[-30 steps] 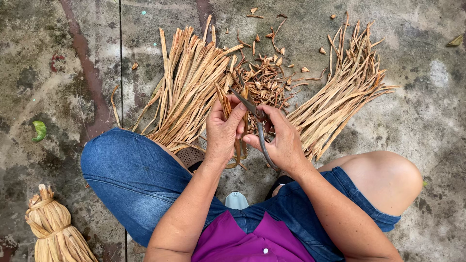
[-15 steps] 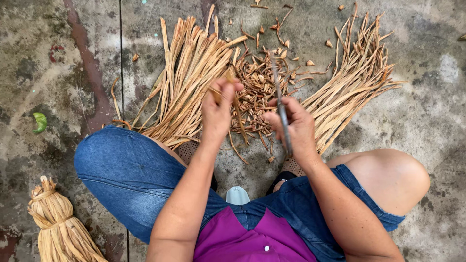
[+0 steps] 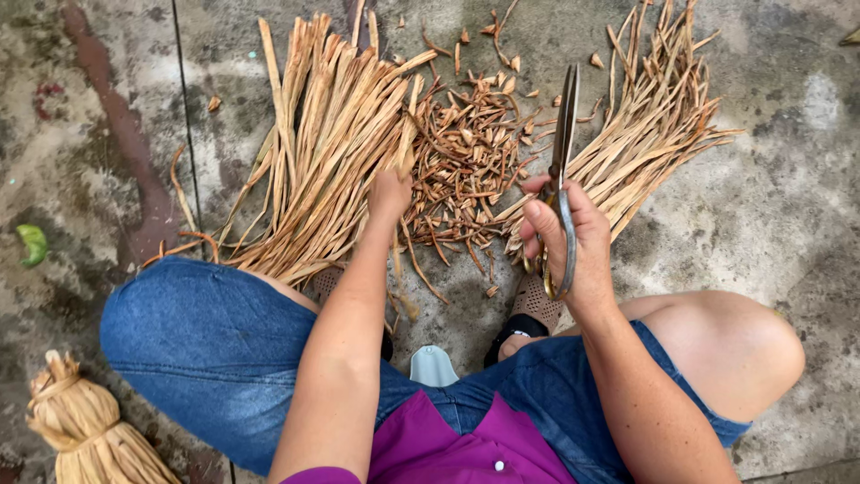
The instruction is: The person sits on a low stool on a concrete floor and trims dried palm leaf strips with scissors, cutting off hard stem ends and imperfect pieces. The trimmed pieces are dropped into a central pile while usable strips are set into two side bundles, and the person occasionally gathers and aligns the strips.
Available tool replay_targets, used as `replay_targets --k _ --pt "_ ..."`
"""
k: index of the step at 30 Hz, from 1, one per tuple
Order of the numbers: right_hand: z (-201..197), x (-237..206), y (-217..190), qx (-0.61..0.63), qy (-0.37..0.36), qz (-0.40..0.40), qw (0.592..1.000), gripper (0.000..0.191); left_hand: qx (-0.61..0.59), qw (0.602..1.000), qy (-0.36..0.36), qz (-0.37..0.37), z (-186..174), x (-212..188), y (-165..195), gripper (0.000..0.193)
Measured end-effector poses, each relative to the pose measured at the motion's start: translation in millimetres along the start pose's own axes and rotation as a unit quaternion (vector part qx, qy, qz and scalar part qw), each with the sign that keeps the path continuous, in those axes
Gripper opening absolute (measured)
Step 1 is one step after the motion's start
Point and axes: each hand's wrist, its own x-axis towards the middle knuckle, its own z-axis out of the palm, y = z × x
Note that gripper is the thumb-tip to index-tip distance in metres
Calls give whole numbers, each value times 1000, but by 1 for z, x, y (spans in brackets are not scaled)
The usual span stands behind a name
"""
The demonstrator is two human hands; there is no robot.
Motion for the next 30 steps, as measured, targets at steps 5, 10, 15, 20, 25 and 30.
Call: replay_targets --k 5,10,15,20,25,30 --pt "1 0 8 -12 18 46 999 29 77 985 66 139 26 4 -23 42" --pt "1 11 22 -23 13 48 998 34 -121 989 -36 -79 22 -7 6 26" --pt "1 37 38 -59 55 10 997 40 -392 915 -42 84 22 -56 69 12" --pt "-3 58 41 78 53 -6 996 31 -335 903 -60 263 13 -126 79 8" --pt "3 53 30 16 34 -1 999 37 -189 907 -41 373 -3 -170 51 13" --pt "20 32 23 34 -23 -45 998 44 -300 866 -49 397 -18 -184 30 25"
